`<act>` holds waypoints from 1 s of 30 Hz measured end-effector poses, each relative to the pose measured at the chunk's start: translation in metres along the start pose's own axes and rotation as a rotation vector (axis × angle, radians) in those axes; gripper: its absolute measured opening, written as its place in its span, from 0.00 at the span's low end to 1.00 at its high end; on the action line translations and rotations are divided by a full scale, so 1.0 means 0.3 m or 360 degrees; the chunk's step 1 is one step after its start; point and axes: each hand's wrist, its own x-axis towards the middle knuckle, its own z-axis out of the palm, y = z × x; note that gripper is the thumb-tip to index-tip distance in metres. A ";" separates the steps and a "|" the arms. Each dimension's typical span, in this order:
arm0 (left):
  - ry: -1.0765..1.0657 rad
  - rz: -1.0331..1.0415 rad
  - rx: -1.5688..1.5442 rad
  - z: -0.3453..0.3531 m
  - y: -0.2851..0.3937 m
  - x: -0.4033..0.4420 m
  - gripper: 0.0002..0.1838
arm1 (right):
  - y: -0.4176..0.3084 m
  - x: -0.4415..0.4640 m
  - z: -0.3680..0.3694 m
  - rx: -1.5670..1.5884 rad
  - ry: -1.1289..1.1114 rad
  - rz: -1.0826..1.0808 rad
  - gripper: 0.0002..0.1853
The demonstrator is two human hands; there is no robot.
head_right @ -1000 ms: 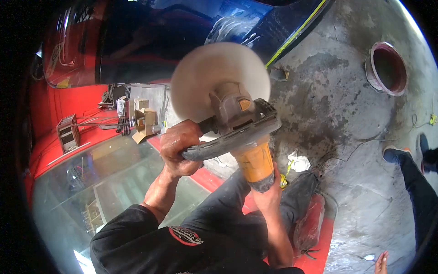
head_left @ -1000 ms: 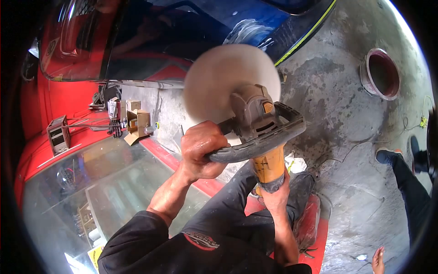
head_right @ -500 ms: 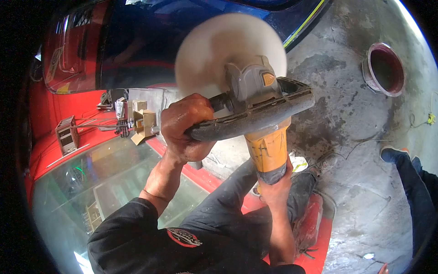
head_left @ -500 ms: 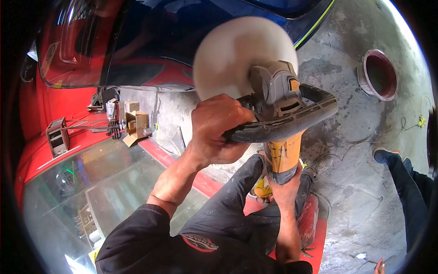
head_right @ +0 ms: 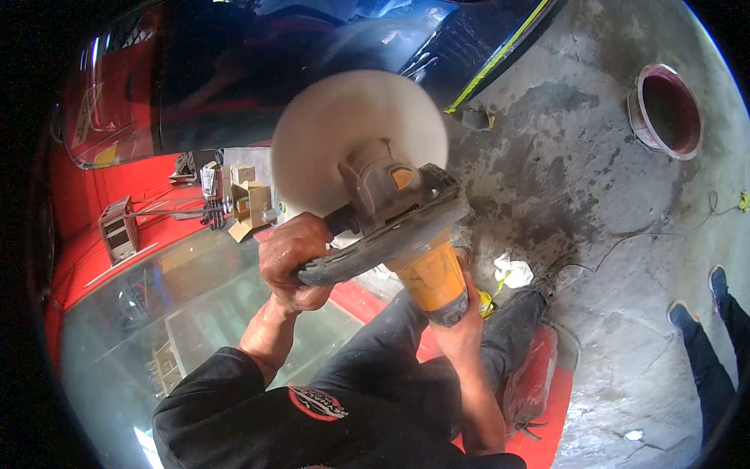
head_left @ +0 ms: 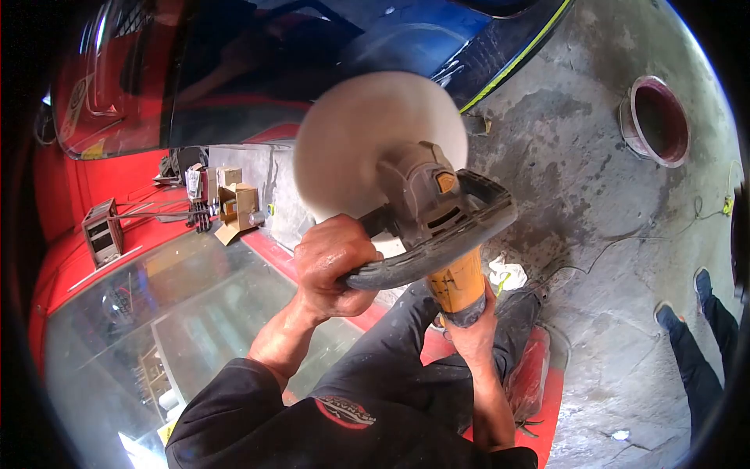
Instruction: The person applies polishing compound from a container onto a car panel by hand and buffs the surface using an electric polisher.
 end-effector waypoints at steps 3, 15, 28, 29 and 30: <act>-0.0011 0.0063 0.0043 0.019 0.010 0.073 0.10 | -0.062 0.024 -0.021 0.0076 0.0072 0.0125 0.50; -0.0050 0.0242 0.0092 0.127 0.028 0.314 0.12 | -0.195 0.139 -0.125 0.0045 0.0279 0.0112 0.48; -0.0137 0.0068 0.0191 0.050 0.040 0.137 0.10 | -0.130 0.051 -0.089 0.0057 0.0090 0.0054 0.49; -0.0180 0.0098 0.0232 0.055 0.041 0.165 0.10 | -0.150 0.066 -0.102 0.0042 0.0119 0.0064 0.49; -0.0154 0.0134 0.0233 0.067 0.041 0.198 0.10 | -0.166 0.081 -0.117 0.0026 0.0148 0.0075 0.49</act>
